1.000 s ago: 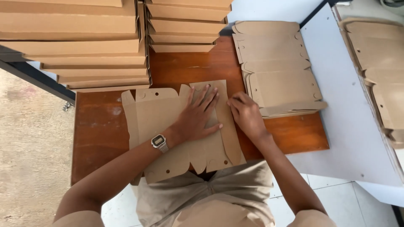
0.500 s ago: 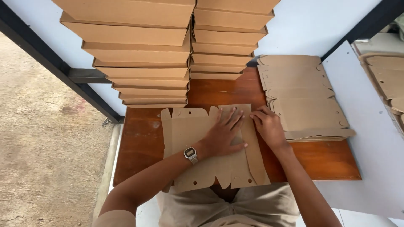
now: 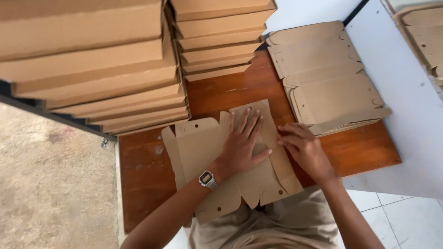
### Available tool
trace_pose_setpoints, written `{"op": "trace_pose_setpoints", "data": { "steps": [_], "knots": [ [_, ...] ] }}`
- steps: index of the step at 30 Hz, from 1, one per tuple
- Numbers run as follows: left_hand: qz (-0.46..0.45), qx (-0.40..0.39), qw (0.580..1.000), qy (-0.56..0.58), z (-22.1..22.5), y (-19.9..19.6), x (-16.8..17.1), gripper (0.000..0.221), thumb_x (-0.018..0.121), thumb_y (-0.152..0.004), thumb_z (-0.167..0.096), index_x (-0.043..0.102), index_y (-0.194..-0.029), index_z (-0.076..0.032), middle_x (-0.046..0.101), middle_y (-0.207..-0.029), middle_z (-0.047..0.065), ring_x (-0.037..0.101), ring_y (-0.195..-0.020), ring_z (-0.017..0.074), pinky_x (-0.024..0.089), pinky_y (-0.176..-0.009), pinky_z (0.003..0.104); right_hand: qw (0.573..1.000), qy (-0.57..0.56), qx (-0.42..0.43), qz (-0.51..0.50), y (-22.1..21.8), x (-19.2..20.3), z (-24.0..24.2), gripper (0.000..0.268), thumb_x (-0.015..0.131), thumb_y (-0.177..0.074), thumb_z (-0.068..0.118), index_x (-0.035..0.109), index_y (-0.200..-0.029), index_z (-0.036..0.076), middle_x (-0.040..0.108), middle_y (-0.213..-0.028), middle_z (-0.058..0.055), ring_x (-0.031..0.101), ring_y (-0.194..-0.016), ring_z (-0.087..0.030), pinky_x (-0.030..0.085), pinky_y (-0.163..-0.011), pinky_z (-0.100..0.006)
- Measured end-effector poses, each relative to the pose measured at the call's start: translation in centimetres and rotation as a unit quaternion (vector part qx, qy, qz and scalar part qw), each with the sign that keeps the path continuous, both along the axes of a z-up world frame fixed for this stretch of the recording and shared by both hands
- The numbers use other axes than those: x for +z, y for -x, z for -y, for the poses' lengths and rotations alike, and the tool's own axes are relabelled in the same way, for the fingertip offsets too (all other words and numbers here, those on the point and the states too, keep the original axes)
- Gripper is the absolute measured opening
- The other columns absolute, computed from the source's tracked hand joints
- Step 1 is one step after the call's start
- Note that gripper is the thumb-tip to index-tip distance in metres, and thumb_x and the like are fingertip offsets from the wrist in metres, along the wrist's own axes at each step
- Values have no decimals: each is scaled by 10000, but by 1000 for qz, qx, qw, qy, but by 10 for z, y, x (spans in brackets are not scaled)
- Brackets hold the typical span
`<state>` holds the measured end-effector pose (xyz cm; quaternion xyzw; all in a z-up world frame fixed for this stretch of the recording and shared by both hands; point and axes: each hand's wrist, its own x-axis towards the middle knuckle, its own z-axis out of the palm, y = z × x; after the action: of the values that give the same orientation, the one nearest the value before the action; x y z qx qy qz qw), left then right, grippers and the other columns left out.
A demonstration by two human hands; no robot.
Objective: The person folds flat cardboard pieces into box shapes by hand, aligning tabs and slots, and pressing the edges to form creases. The person handles multiple pieces one at a time, folding and stacking them on the table.
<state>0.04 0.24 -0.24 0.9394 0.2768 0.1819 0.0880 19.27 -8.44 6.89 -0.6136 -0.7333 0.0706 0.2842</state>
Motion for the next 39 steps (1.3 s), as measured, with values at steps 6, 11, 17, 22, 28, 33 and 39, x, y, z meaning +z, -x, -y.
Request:
{"op": "trace_pose_setpoints", "data": {
  "steps": [6, 11, 17, 22, 28, 33, 39],
  "knots": [
    [10, -8, 999, 30, 0, -1, 1, 939, 483, -945, -680, 319, -1565, 6, 247, -1654, 226, 121, -1560, 433, 59, -1195, 727, 999, 17, 16, -32, -4, -6, 31, 140, 719, -873, -68, 786, -986, -20, 732, -1218, -196, 625, -1242, -452, 572, -960, -538],
    [31, 0, 999, 21, -1, -3, -2, 956, 539, -925, -670, 318, -1576, -5, 243, -1667, 208, 149, -1560, 423, 57, -1197, 720, 998, 28, 43, -26, -11, -4, 49, 118, 727, -882, -45, 786, -982, -22, 735, -1230, -167, 634, -1255, -413, 583, -948, -511],
    [21, 11, 999, 21, -2, -4, -1, 972, 541, -914, -699, 337, -1578, -19, 261, -1669, 176, 167, -1559, 405, 55, -1205, 707, 993, 12, 116, -28, -23, 3, 58, 104, 766, -857, -27, 794, -957, -17, 738, -1221, -165, 638, -1249, -428, 595, -929, -503],
    [6, 17, 999, 35, 1, -8, 1, 955, 513, -913, -693, 316, -1588, -48, 248, -1672, 153, 150, -1563, 388, 37, -1221, 695, 990, 20, 128, -58, -31, 1, 66, 107, 786, -855, 21, 801, -956, -9, 736, -1246, -156, 643, -1251, -420, 585, -948, -488],
    [-23, 23, 999, 25, 1, -7, 3, 957, 456, -929, -727, 318, -1589, -48, 258, -1667, 157, 156, -1562, 378, 31, -1229, 676, 987, 14, 125, -101, -42, -19, 53, 151, 783, -848, -8, 817, -990, 30, 758, -1161, -125, 680, -1159, -404, 587, -898, -499],
    [-52, 27, 998, 26, 1, -6, 7, 951, 405, -941, -749, 290, -1606, -79, 239, -1681, 134, 140, -1573, 355, 27, -1239, 660, 988, -80, 119, 52, -47, -37, 24, 107, 779, -921, 81, 803, -1025, 90, 771, -1084, -14, 701, -1042, -228, 506, -930, -351],
    [-71, 24, 997, 27, 2, -5, 9, 940, 371, -953, -746, 259, -1615, -88, 233, -1682, 151, 137, -1573, 361, 38, -1234, 660, 984, -73, 137, 93, -46, -31, -22, 74, 760, -945, 18, 790, -1001, 57, 757, -1100, -87, 695, -1029, -301, 548, -831, -391]
  ]
}}
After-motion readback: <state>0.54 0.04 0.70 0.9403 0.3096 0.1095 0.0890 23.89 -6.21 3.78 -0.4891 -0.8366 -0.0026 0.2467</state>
